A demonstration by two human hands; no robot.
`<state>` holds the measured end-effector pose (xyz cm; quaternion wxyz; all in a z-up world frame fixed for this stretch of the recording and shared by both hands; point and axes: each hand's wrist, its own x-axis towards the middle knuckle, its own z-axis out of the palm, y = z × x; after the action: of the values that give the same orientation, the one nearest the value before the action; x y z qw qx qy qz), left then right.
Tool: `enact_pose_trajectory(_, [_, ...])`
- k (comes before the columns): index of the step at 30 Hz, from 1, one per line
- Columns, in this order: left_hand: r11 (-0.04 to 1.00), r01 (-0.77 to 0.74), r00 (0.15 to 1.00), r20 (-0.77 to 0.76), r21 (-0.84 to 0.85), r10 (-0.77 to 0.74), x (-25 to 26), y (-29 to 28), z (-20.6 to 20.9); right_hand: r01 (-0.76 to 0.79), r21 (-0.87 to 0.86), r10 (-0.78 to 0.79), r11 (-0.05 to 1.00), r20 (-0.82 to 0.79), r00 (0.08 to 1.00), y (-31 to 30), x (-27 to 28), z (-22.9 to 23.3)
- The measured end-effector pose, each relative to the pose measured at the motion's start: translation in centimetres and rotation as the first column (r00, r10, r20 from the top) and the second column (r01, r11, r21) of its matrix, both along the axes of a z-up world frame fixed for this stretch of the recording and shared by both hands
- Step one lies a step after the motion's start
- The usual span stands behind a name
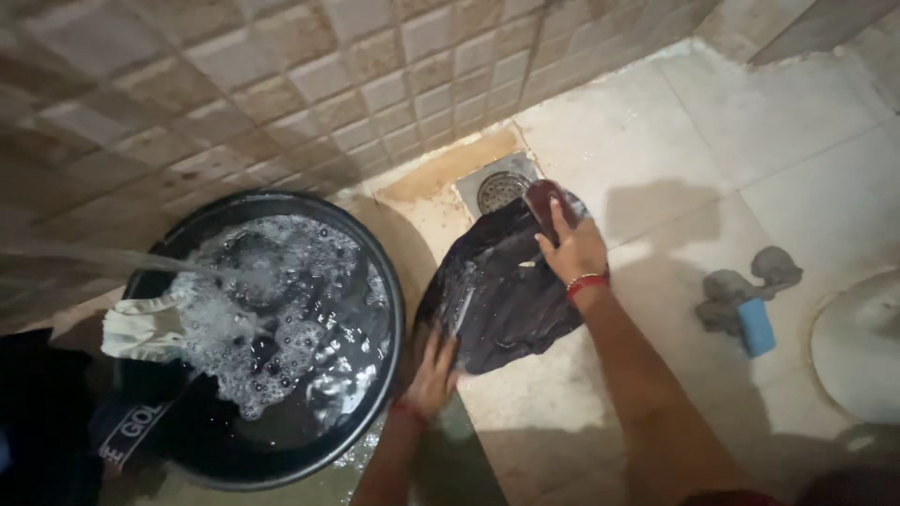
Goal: The person hand-washes clothes in a black basin filled with soapy water. They scrub a dark garment with a blue sponge and a maroon brush, rinse it under running tap water, and wring it out. The person repeats this process with a second dark garment and then a light-colored garment.
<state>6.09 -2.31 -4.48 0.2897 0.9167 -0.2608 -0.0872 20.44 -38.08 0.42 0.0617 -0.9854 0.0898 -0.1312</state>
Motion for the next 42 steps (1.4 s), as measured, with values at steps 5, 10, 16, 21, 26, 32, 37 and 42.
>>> enact_pose_trajectory(5, [0.976,-0.197,0.979,0.04,-0.096,0.201,7.7,-5.8,-4.7,-0.116,0.245,0.098,0.962,0.085,0.992,0.6,-0.2,1.1])
enact_pose_trajectory(10, [0.969,0.031,0.999,0.031,0.246,-0.04,2.2,-3.4,-2.5,-0.119,0.598,0.142,0.793,0.008,0.99,9.9,-6.7,6.4])
enact_pose_trajectory(16, [0.969,0.238,0.967,0.082,0.062,-0.243,-7.5,2.0,2.0,-0.305,0.49,0.545,0.817,-0.48,0.687,15.7,-14.1,6.2])
enact_pose_trajectory(21, [0.981,0.192,0.965,0.177,0.038,-0.196,-6.8,1.0,1.2,-0.202,0.165,0.222,0.965,-0.116,0.968,5.3,-2.8,4.1])
enact_pose_trajectory(26, [0.982,0.177,0.94,0.285,0.058,-0.186,-6.8,1.3,0.8,-0.299,0.217,0.323,0.929,-0.081,0.943,12.0,-9.8,5.5])
enact_pose_trajectory(32, [0.985,0.174,0.947,0.276,-0.007,-0.165,-7.4,1.3,-0.3,-0.526,0.265,0.587,0.808,-0.441,0.679,11.8,-14.0,4.5])
enact_pose_trajectory(37, [0.981,0.179,0.944,0.266,0.076,-0.193,-7.5,1.2,0.5,0.024,0.146,0.005,0.989,-0.19,0.982,3.1,-3.9,4.2])
enact_pose_trajectory(42, [0.981,0.178,0.962,0.197,0.079,-0.19,-7.0,0.9,0.3,-0.498,0.124,0.505,0.858,-0.025,0.863,12.4,-13.1,7.1])
